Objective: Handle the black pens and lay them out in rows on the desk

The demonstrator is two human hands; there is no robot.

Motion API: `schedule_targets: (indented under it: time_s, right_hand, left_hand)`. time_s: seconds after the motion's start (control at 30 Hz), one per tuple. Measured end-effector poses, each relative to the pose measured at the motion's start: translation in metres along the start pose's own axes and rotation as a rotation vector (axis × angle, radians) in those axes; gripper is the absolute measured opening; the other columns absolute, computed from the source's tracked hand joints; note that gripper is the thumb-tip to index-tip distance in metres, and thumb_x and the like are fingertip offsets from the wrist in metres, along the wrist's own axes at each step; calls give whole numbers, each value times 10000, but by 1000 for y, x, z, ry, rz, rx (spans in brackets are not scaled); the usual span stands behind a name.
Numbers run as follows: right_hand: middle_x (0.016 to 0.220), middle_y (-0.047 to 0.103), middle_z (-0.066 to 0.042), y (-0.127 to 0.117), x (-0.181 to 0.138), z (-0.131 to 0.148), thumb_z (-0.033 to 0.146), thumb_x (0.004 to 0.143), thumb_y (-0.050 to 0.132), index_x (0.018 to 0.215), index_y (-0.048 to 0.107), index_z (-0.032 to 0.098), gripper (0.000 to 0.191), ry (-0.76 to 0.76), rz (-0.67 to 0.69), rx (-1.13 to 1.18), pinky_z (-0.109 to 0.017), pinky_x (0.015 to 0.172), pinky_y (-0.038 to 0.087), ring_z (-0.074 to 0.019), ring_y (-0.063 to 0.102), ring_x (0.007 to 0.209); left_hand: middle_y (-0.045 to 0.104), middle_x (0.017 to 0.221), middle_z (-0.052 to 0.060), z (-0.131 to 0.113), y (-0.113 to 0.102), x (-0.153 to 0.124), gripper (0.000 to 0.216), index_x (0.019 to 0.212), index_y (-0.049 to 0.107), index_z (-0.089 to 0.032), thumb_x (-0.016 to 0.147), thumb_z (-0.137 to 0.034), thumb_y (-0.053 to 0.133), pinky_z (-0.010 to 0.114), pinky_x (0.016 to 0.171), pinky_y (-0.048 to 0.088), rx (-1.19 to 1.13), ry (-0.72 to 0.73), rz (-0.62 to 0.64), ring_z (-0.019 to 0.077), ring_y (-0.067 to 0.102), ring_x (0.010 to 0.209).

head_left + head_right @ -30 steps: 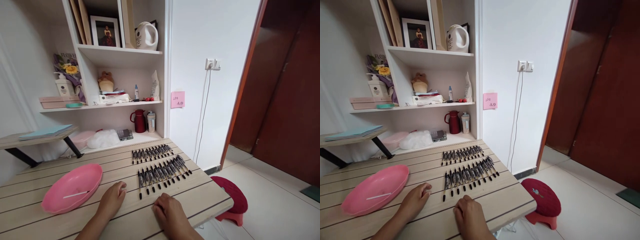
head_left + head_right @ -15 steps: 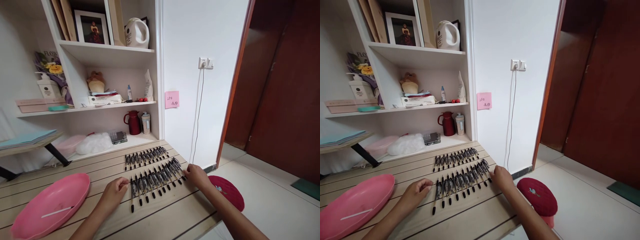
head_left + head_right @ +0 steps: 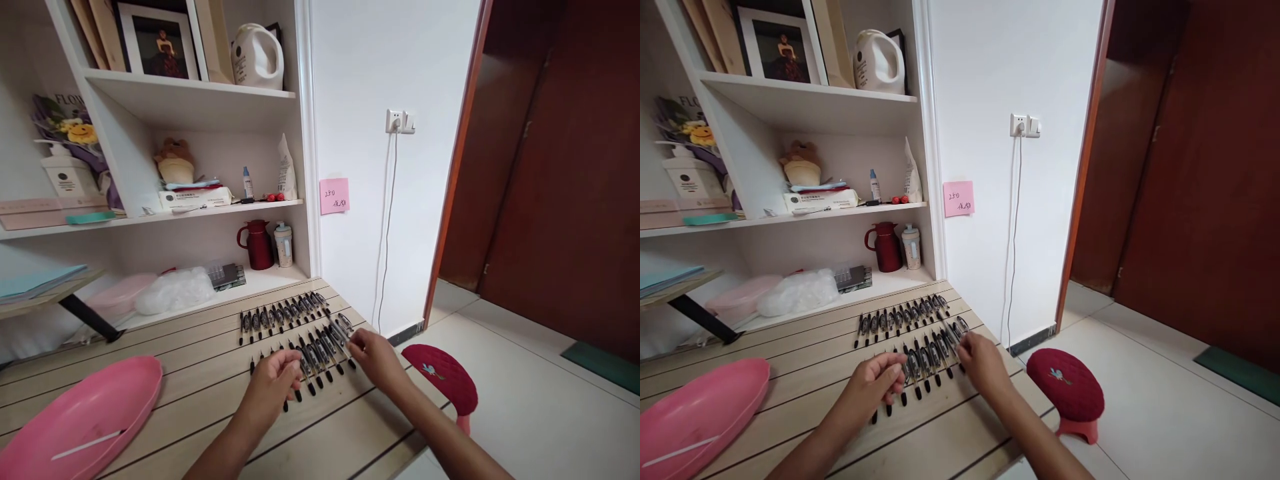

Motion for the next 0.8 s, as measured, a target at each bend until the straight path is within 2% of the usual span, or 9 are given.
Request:
schedule_targets:
  time_s: [0.1, 0.23, 0.33, 0.43, 0.5, 0.57, 0.63, 0.8]
  right_hand:
    - [610, 569, -1, 15, -30, 32, 248, 723, 471, 631, 540, 173, 138, -112, 95, 270, -215, 527, 335, -122, 489, 573]
    - [637, 573, 8, 26, -48, 52, 239, 715, 488, 612, 524, 164, 133, -177, 166, 395, -207, 551, 341, -109, 491, 597]
    - [625, 579, 5, 17, -25, 36, 313, 754, 460, 651, 543, 165, 198, -97, 219, 383, -207, 508, 325, -109, 489, 557]
    - [627, 579, -7, -1, 17, 4, 297, 754, 456, 705, 559, 171, 170, 79, -24, 152, -222, 519, 317, -127, 505, 579]
    - [694, 601, -31, -8, 41, -15, 258, 726, 497, 744, 564, 167, 114, 165, -121, -21, -228, 554, 318, -145, 525, 660]
    - [764, 612, -54, -7, 57, -28, 222, 714, 510, 797, 559, 158, 116, 197, -122, -128, -229, 571, 316, -155, 534, 717]
    - [806, 613, -67, -1, 65, -35, 200, 709, 513, 831, 551, 155, 136, 205, -90, -197, -229, 577, 313, -160, 538, 748]
    - [841, 608, -78, 16, 70, -39, 189, 681, 545, 867, 536, 156, 189, 214, -56, -278, -233, 581, 312, -171, 537, 772]
  left_hand:
    - [608, 818, 71, 0, 20, 0, 419, 1054, 515, -135, 707, -365, 563, 238, 570, 435, -259, -66, 14, 137, 572, 676]
    - [614, 806, 67, 5, 34, 0, 301, 875, 523, -148, 710, -395, 576, 253, 613, 449, -477, -110, 0, 158, 595, 733]
    - [602, 693, 29, 8, 35, -3, 225, 804, 467, -171, 747, -374, 545, 273, 600, 458, -571, -206, -63, 156, 608, 664]
    - [514, 542, -41, 11, 33, -10, 190, 791, 439, -197, 786, -379, 491, 284, 542, 461, -660, -293, -55, 131, 577, 519]
    - [433, 484, -76, 15, 33, -14, 188, 776, 444, -201, 795, -385, 476, 208, 429, 402, -703, -326, -26, 78, 479, 387]
    - [384, 464, -89, 21, 34, -17, 208, 769, 455, -196, 794, -402, 473, 133, 329, 248, -712, -347, -7, 26, 331, 300]
    - [366, 461, -93, 29, 35, -18, 247, 769, 463, -192, 775, -438, 489, 118, 307, 120, -699, -357, 25, 2, 227, 280]
    - [361, 448, -96, 43, 39, -19, 360, 773, 465, -196, 696, -541, 531, 123, 298, 73, -630, -322, 113, -2, 166, 282]
Point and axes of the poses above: each hand's wrist, its own x-axis towards the middle knuckle, its own y-axis out of the palm, z = x × y, the point moved 1 cm from there along x, towards the middle knuckle
